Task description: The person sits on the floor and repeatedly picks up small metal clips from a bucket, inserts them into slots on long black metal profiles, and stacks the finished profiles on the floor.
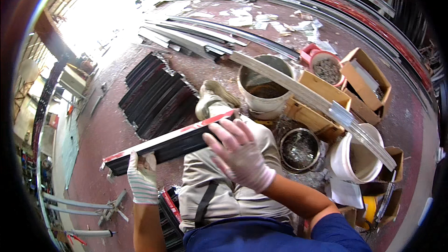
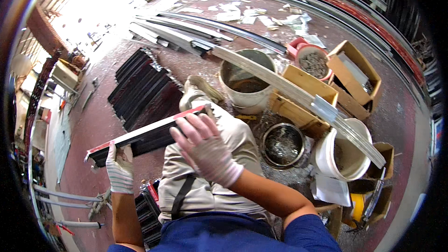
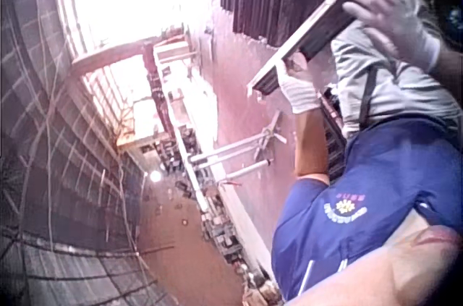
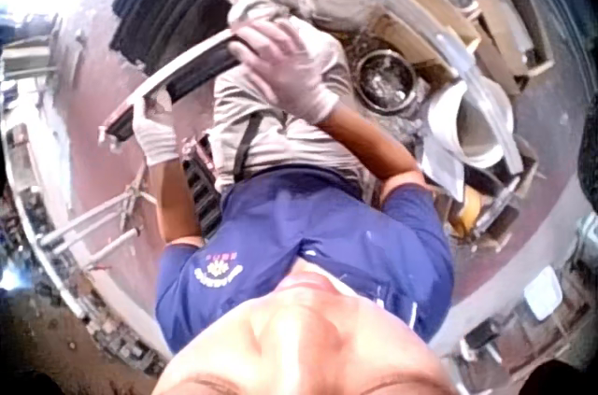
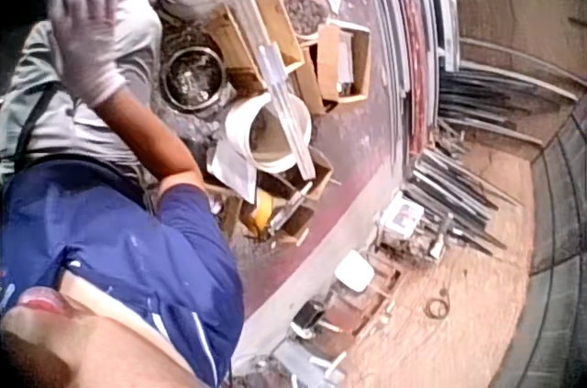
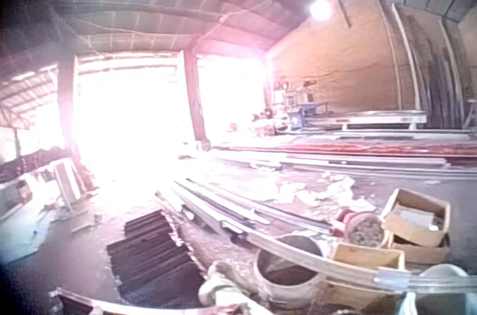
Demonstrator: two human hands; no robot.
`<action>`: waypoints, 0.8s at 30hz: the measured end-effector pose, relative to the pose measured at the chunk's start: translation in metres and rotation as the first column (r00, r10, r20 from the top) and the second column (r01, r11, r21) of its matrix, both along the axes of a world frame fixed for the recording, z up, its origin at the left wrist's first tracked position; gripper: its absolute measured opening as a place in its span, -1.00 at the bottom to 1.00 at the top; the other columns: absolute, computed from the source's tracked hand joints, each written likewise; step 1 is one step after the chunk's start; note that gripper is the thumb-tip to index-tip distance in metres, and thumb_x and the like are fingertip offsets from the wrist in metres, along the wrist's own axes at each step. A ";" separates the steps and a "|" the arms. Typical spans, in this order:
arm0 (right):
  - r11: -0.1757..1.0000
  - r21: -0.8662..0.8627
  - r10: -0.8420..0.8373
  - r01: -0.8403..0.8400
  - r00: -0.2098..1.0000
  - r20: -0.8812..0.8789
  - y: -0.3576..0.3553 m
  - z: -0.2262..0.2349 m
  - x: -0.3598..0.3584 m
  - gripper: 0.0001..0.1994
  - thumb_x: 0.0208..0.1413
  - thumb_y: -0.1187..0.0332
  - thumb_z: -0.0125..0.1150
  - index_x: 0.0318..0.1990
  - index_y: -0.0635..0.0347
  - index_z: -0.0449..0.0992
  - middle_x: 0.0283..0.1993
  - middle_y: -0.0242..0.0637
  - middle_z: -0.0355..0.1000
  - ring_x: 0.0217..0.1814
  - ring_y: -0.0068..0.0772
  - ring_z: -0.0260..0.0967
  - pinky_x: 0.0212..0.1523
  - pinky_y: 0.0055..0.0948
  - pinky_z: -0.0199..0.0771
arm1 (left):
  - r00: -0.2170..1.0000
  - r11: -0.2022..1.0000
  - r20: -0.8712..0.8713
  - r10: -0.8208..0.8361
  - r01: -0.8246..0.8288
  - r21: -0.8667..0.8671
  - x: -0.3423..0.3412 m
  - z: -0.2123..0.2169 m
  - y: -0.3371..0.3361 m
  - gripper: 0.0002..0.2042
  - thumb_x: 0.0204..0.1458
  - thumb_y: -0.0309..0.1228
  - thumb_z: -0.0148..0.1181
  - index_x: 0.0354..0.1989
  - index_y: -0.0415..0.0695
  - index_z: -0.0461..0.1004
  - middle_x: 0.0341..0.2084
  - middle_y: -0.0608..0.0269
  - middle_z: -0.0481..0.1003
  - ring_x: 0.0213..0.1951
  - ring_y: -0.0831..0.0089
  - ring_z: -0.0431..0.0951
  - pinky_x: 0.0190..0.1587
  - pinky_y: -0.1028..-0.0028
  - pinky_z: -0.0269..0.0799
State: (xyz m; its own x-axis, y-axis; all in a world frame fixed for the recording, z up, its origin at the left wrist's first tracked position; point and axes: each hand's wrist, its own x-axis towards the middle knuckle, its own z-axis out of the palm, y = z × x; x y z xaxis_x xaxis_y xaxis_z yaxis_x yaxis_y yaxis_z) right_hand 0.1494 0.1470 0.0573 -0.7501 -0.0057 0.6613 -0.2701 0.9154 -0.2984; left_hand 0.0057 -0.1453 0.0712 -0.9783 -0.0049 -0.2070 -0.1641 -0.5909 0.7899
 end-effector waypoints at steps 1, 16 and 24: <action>1.000 0.024 -0.020 0.020 1.000 0.001 -0.004 -0.002 -0.005 -0.38 0.11 0.18 0.36 0.35 0.10 0.44 0.40 -0.16 0.33 0.54 -0.04 0.17 0.62 0.09 -0.02 | 0.997 0.997 0.012 -0.076 0.076 0.017 0.014 -0.003 0.013 -0.72 0.39 -0.24 0.21 0.02 -0.24 0.51 -0.16 0.14 0.62 -0.11 0.31 0.68 0.00 0.32 0.75; 0.970 -0.111 -0.189 0.217 0.957 0.218 0.039 -0.082 0.033 -0.50 -0.18 0.31 0.63 0.00 0.13 0.65 -0.33 -0.27 0.55 -0.17 -0.12 0.53 0.14 -0.06 0.41 | 0.351 0.237 -0.345 -0.870 -0.318 -0.918 0.057 -0.045 0.115 -0.59 0.03 -0.29 0.51 0.02 -0.20 0.61 -0.08 -0.08 0.64 -0.03 -0.01 0.64 0.07 0.13 0.56; 0.876 -0.410 -0.274 0.253 0.962 0.009 0.091 -0.081 0.059 -0.75 0.09 0.26 0.48 -0.13 0.15 0.67 -0.36 -0.11 0.56 -0.25 0.04 0.53 -0.01 -0.10 0.50 | 0.536 -0.152 0.125 -0.835 -0.007 -0.988 0.038 -0.110 0.129 -0.69 0.13 -0.08 0.43 -0.38 -0.10 0.67 -0.52 0.04 0.61 -0.41 0.00 0.63 -0.30 0.15 0.49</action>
State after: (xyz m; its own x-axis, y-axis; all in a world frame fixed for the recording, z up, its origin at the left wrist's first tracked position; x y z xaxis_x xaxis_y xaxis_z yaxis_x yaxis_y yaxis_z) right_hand 0.2081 0.2375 -0.0240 -0.6538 0.4627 0.5987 -0.0593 0.7575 -0.6502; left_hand 0.0438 -0.0162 -0.0388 -0.6988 0.7084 -0.0993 0.5829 0.6444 0.4949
